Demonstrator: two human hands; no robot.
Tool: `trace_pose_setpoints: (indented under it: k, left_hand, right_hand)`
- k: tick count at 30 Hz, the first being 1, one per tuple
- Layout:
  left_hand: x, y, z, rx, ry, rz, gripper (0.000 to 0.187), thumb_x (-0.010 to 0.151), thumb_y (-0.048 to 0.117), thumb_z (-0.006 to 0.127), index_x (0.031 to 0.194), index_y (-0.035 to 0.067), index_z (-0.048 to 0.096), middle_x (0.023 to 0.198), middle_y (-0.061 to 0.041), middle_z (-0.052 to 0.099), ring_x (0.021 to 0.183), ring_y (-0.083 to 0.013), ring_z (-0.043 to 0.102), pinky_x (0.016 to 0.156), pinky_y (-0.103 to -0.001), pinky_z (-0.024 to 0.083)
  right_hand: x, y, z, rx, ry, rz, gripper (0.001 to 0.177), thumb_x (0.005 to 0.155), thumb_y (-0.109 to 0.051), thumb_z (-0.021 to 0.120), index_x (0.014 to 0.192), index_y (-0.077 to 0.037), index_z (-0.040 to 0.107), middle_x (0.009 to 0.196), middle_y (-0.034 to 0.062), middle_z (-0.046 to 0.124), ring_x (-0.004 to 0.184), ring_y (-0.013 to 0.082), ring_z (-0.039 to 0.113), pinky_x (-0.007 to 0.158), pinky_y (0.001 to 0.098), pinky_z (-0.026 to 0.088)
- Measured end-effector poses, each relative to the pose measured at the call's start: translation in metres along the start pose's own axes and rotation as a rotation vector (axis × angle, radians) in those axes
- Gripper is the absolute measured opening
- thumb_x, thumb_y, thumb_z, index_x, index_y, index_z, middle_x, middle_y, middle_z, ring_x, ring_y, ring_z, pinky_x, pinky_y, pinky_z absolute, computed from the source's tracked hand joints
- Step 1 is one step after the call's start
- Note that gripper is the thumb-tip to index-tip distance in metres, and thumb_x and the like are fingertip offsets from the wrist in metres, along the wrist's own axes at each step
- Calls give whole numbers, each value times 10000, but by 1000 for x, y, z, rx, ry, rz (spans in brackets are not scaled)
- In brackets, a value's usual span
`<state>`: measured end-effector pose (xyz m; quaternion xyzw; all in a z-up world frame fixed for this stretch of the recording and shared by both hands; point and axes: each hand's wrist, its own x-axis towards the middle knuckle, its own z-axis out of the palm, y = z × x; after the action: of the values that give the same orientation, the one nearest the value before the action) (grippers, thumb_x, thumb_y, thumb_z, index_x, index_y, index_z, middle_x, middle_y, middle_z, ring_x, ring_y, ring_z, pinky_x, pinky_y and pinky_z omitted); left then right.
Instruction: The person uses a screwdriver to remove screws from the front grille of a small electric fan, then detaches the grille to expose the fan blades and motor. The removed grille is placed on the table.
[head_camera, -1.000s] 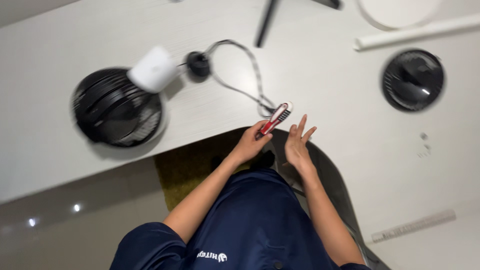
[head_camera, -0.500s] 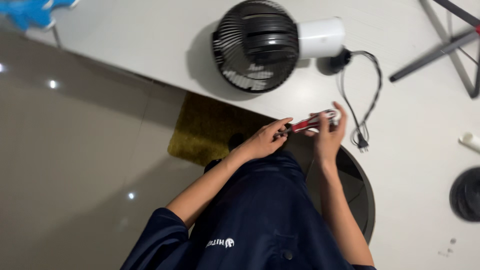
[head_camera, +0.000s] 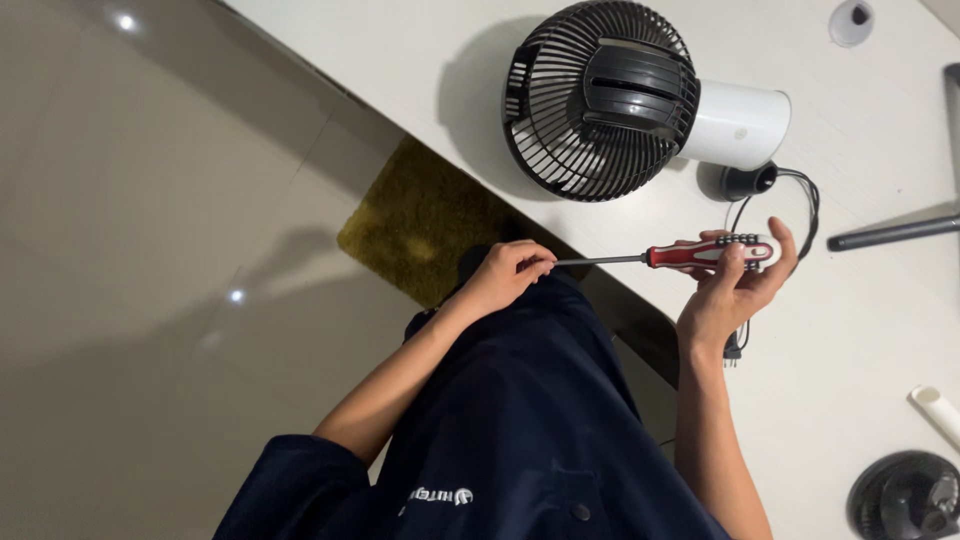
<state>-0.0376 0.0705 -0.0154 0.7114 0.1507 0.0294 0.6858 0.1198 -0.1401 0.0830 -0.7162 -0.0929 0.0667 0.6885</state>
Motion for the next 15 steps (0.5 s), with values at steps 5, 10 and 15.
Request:
trace_pose_setpoints:
  k: [5,10,15]
  left_hand:
    - [19,14,7,-25,119,-100,140,980,131,692,1013,2,735,812,-59,725,678,-109,654,615,-248,520]
    - [36,21,1,-13,300,-62,175,1026,143,615,942,-2,666,827,-37,717,710,-101,681,647,-240,529]
    - [50,47,-7,108,496,43,249,1073,116,598,866,-20,621,832,-63,650,710,-154,614,661,-279,478]
  right_hand:
    - [32,8,-18,60,-52,-45,483,1202,-241,578,1563,-115,283,1088,169,687,898,207,730,734,322,627]
    - [71,25,-48,80,-60,-143,525,1220,-299,639,1576,-141,287,1096,158,692,940,195,698,861,322,633]
    - [101,21,-68,43,-17,-201,572,1208,-340,680,1577,-148,288,1008,145,668,855,190,662,788,287,563]
